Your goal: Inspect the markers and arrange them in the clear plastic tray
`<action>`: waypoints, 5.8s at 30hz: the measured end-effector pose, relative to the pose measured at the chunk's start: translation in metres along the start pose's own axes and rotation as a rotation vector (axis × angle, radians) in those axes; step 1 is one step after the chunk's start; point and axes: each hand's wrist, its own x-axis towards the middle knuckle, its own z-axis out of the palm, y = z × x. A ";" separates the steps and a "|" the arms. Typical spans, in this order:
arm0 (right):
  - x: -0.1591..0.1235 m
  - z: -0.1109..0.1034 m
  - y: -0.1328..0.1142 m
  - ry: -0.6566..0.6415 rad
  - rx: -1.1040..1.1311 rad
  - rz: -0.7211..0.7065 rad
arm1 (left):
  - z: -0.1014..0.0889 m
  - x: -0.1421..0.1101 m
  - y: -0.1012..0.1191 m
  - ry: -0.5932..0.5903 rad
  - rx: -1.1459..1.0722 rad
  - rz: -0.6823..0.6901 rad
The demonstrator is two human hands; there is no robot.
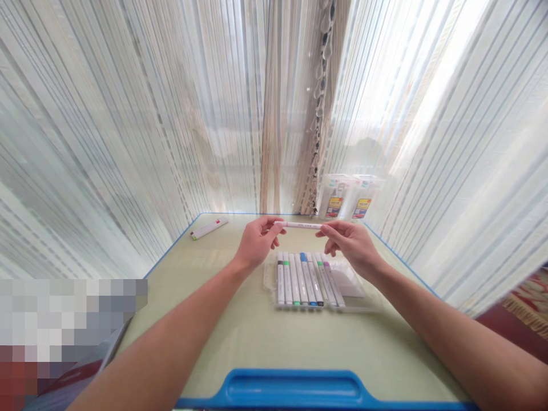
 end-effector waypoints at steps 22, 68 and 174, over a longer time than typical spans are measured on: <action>-0.008 0.001 0.003 -0.101 -0.636 -0.330 | 0.016 -0.016 0.026 -0.104 -0.171 0.141; -0.012 0.000 0.001 -0.119 -0.433 -0.283 | -0.021 0.015 0.010 0.345 -0.681 -0.404; 0.010 -0.035 -0.013 -0.419 -0.798 0.202 | 0.053 -0.053 0.036 -0.785 0.910 0.624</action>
